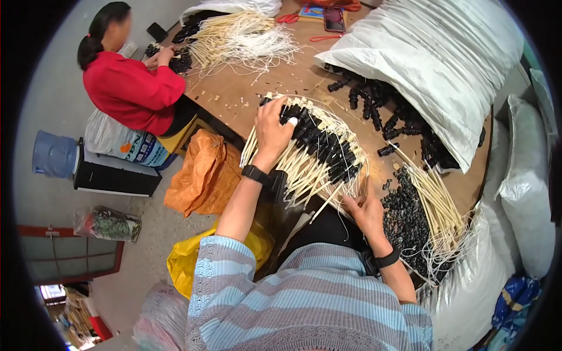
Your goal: The person assembles components by hand, sliding a black plastic piece onto a white tube. They then thread a white cord through the assembly and place the finished unit onto a pile on the table.
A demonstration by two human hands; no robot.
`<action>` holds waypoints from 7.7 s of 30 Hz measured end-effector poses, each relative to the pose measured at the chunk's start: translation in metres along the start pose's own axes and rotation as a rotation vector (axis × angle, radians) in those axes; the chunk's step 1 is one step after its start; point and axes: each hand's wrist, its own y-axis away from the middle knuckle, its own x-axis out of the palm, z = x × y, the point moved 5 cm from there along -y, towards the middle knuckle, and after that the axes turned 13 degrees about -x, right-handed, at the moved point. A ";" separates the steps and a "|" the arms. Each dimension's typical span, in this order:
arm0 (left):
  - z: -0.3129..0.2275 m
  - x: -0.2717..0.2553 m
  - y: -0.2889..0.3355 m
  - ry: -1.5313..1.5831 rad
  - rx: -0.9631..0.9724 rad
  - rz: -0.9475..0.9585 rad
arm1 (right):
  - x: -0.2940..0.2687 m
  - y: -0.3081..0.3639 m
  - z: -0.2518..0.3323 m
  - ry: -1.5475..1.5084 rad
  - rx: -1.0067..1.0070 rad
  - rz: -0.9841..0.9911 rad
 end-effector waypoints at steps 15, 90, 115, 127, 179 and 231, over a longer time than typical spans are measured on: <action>0.068 0.004 -0.013 -0.095 -0.320 0.455 | 0.049 -0.079 -0.001 -0.112 0.099 -0.151; -0.092 0.145 0.139 0.356 -0.302 0.954 | -0.161 0.069 -0.058 -0.655 -0.179 -0.487; -0.152 0.127 0.173 0.123 0.445 0.998 | -0.099 0.049 -0.055 0.091 -0.273 -0.402; -0.159 0.118 0.163 0.384 0.353 0.991 | -0.093 0.051 -0.046 0.121 -0.278 -0.270; -0.144 0.132 0.175 0.338 -0.024 0.812 | -0.077 0.052 -0.076 -0.525 0.003 -0.460; -0.150 0.166 0.089 -0.102 0.649 0.344 | -0.164 0.077 -0.108 0.704 0.027 -0.336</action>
